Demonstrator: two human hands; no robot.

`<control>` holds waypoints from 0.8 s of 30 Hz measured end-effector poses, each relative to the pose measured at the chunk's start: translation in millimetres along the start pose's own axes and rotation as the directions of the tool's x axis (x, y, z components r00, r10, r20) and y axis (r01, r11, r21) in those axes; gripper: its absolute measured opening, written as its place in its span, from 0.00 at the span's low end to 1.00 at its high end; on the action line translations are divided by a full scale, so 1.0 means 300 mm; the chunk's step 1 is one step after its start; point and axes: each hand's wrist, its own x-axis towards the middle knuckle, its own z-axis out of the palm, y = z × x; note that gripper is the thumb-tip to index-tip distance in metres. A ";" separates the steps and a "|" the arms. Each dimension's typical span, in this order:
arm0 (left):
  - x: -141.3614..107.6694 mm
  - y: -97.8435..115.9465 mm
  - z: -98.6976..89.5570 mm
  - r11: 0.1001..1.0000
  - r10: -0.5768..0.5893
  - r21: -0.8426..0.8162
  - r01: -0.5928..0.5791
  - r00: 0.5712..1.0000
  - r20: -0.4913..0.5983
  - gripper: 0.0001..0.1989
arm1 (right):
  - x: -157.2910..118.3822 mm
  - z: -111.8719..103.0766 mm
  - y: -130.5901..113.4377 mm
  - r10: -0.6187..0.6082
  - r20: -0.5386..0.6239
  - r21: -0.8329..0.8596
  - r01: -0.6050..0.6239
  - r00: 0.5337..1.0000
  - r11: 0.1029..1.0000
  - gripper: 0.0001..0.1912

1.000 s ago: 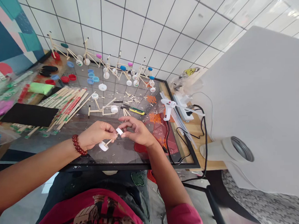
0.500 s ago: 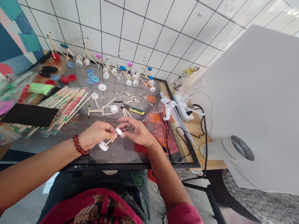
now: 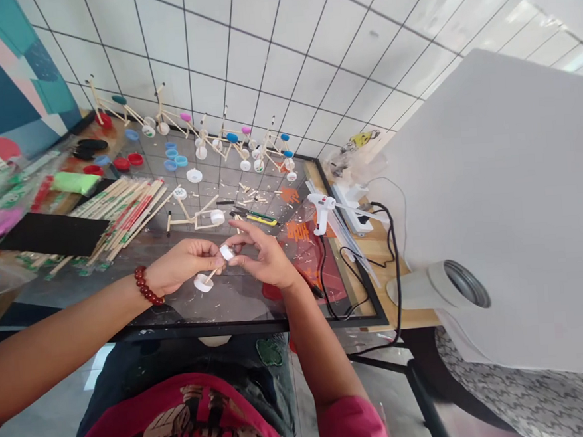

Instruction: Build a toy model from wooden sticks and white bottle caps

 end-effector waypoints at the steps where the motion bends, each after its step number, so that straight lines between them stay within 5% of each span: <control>1: 0.001 0.001 -0.002 1.000 0.020 -0.023 -0.019 0.999 0.026 0.14 | 0.001 -0.001 -0.003 -0.006 -0.009 -0.002 0.006 1.000 1.000 0.41; 7: 0.007 -0.005 -0.007 0.992 0.098 -0.081 -0.095 0.995 0.035 0.18 | -0.009 -0.032 -0.021 -0.013 -0.090 0.046 0.018 0.996 0.999 0.54; 10: 0.010 -0.005 -0.004 0.964 0.247 -0.082 -0.252 0.967 -0.062 0.16 | -0.013 -0.033 -0.025 0.041 -0.192 0.096 -0.023 0.981 0.995 0.42; 14: 0.020 -0.008 -0.005 0.879 0.457 -0.081 -0.471 0.878 -0.140 0.13 | 0.000 0.000 -0.018 0.057 -0.198 0.097 -0.038 0.979 0.995 0.21; 20: 0.038 -0.037 -0.020 0.793 0.604 0.020 -0.609 0.782 -0.153 0.09 | 0.029 0.052 -0.022 -0.012 -0.100 0.055 0.018 0.995 0.998 0.19; 24: 0.041 -0.045 -0.025 0.781 0.624 0.072 -0.620 0.772 -0.123 0.09 | 0.035 0.066 -0.025 -0.042 -0.099 0.018 0.044 0.994 0.999 0.18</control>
